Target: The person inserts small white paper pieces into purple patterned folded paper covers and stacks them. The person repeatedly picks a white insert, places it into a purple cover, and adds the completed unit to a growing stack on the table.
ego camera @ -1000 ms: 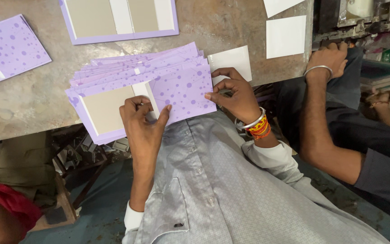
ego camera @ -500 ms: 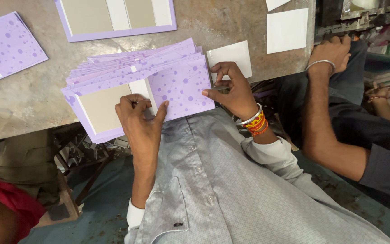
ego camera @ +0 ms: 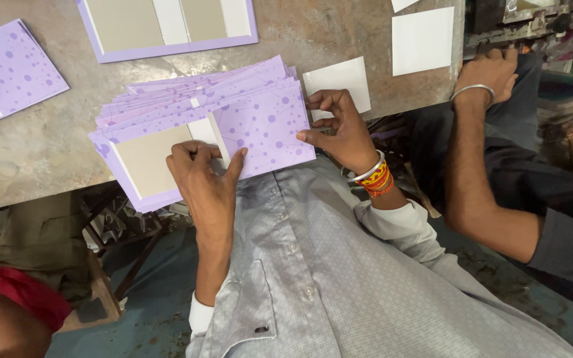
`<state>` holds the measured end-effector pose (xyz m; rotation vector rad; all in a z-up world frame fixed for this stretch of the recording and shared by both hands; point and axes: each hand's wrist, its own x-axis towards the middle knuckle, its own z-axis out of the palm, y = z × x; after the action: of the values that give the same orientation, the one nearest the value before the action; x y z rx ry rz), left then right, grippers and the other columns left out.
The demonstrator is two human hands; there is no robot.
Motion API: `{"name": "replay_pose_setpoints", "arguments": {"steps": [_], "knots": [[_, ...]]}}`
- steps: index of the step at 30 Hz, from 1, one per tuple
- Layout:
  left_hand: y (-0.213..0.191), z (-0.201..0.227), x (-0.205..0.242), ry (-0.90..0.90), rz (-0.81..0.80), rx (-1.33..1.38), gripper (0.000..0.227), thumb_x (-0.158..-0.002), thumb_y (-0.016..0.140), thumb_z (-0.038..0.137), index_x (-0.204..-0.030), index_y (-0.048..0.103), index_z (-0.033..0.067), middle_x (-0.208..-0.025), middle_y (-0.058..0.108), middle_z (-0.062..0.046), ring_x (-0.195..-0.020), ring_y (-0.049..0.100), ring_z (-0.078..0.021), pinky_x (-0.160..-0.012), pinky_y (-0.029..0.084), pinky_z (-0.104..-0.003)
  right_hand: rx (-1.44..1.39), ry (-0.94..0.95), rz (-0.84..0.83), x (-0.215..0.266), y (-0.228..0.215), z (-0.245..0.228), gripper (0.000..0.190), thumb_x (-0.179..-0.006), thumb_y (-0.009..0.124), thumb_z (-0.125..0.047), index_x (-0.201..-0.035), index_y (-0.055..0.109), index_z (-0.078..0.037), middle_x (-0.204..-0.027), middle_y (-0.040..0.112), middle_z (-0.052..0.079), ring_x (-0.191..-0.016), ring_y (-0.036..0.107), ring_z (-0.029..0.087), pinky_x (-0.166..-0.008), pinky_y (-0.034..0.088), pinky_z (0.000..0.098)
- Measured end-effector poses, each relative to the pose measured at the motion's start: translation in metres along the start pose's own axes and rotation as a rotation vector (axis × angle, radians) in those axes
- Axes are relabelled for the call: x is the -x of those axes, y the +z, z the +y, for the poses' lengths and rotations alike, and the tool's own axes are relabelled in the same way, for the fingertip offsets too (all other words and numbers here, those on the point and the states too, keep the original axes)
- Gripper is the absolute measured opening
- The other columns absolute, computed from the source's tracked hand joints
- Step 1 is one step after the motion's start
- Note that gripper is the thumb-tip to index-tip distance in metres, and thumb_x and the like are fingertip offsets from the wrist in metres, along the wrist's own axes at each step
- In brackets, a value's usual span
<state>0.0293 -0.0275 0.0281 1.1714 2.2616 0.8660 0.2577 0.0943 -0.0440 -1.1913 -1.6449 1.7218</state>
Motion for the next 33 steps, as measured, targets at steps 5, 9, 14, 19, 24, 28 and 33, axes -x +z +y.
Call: {"name": "replay_pose_setpoints", "arguments": {"steps": [5, 9, 14, 19, 24, 28, 33], "knots": [[0.000, -0.001, 0.002, 0.039, 0.031, -0.017, 0.046, -0.077, 0.096, 0.015, -0.104, 0.064, -0.0054, -0.108, 0.052, -0.015, -0.098, 0.050, -0.0298, -0.083, 0.045, -0.043, -0.028, 0.016, -0.003, -0.001, 0.000, 0.004, 0.059, -0.086, 0.088, -0.007, -0.119, 0.040, -0.012, -0.136, 0.054, 0.009, -0.132, 0.059, 0.021, -0.098, 0.056, 0.0352], [0.000, -0.003, -0.002, 0.021, 0.068, 0.093, 0.082, -0.076, 0.097, 0.019, -0.135, 0.046, -0.0045, -0.122, 0.047, -0.018, -0.099, 0.053, -0.0301, -0.084, 0.049, -0.041, -0.155, 0.033, -0.037, -0.005, -0.005, 0.005, 0.070, -0.080, 0.087, -0.003, -0.127, 0.036, -0.012, -0.137, 0.048, 0.007, -0.129, 0.058, 0.021, -0.095, 0.059, 0.0344], [0.000, -0.006, -0.006, 0.080, 0.077, 0.004, 0.091, -0.078, 0.098, 0.021, -0.148, 0.043, -0.0017, -0.129, 0.049, -0.017, -0.110, 0.057, -0.0307, -0.087, 0.052, -0.039, -0.211, -0.074, 0.110, -0.018, 0.003, 0.003, 0.068, -0.092, 0.083, 0.003, -0.140, 0.036, -0.010, -0.133, 0.054, 0.011, -0.113, 0.065, 0.019, -0.093, 0.060, 0.0308], [0.006, -0.006, -0.023, 0.089, 0.054, 0.046, 0.095, -0.076, 0.097, 0.022, -0.151, 0.042, 0.0003, -0.146, 0.058, -0.013, -0.080, 0.055, -0.0222, -0.071, 0.051, -0.032, -0.015, -0.133, 0.186, -0.038, 0.018, -0.004, 0.076, -0.091, 0.085, 0.004, -0.146, 0.034, -0.009, -0.120, 0.060, 0.009, -0.093, 0.067, 0.012, -0.077, 0.058, 0.0246], [0.007, -0.005, -0.027, 0.047, 0.044, 0.094, 0.088, -0.073, 0.095, 0.019, -0.147, 0.050, 0.0051, -0.140, 0.067, -0.007, -0.065, 0.053, -0.0155, -0.064, 0.049, -0.028, -0.047, -0.125, 0.205, -0.042, 0.022, -0.007, 0.072, -0.090, 0.085, 0.005, -0.144, 0.039, -0.008, -0.102, 0.065, 0.006, -0.086, 0.067, 0.009, -0.078, 0.057, 0.0229], [0.006, -0.002, -0.029, 0.057, 0.062, 0.105, 0.091, -0.072, 0.096, 0.018, -0.149, 0.049, 0.0049, -0.137, 0.068, -0.008, -0.067, 0.052, -0.0163, -0.065, 0.049, -0.029, -0.093, -0.117, 0.222, -0.043, 0.023, -0.005, 0.068, -0.090, 0.085, 0.006, -0.141, 0.041, -0.008, -0.098, 0.066, 0.004, -0.088, 0.068, 0.009, -0.079, 0.058, 0.0231], [0.006, -0.002, -0.027, 0.064, 0.064, 0.123, 0.091, -0.075, 0.094, 0.016, -0.151, 0.046, 0.0042, -0.137, 0.068, -0.008, -0.069, 0.052, -0.0170, -0.067, 0.049, -0.029, -0.140, -0.081, 0.221, -0.040, 0.022, -0.002, 0.063, -0.091, 0.084, 0.005, -0.137, 0.043, -0.008, -0.098, 0.066, 0.005, -0.089, 0.069, 0.009, -0.080, 0.057, 0.0230]]}}
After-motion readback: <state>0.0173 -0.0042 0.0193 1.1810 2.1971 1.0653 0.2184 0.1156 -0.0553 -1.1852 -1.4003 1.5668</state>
